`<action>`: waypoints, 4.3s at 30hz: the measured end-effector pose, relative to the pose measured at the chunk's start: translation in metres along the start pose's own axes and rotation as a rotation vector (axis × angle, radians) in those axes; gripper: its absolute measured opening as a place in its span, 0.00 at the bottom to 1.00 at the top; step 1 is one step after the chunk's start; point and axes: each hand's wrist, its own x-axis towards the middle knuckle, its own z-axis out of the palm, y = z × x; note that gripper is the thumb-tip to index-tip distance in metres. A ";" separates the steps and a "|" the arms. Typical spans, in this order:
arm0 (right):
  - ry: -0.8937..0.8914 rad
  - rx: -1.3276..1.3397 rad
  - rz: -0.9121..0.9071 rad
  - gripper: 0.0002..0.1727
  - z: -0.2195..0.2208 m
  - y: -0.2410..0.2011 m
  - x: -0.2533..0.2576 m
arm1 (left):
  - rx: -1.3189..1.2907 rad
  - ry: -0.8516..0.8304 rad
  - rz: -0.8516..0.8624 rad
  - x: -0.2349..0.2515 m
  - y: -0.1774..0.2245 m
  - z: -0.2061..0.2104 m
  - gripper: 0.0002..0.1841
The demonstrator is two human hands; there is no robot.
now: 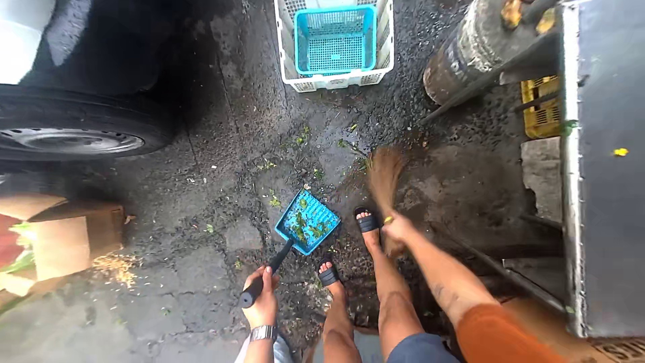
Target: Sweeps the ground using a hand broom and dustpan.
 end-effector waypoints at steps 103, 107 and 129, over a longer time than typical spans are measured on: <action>-0.141 -0.727 -0.285 0.46 -0.108 -0.310 0.103 | -0.323 0.544 -0.524 0.018 -0.084 -0.065 0.13; -0.367 -0.775 -0.329 0.44 -0.115 -0.291 0.023 | -0.317 0.520 -0.538 0.013 -0.085 -0.071 0.13; -0.053 -0.551 -0.192 0.47 -0.089 -0.207 0.104 | -0.279 0.493 -0.535 0.020 -0.086 -0.064 0.12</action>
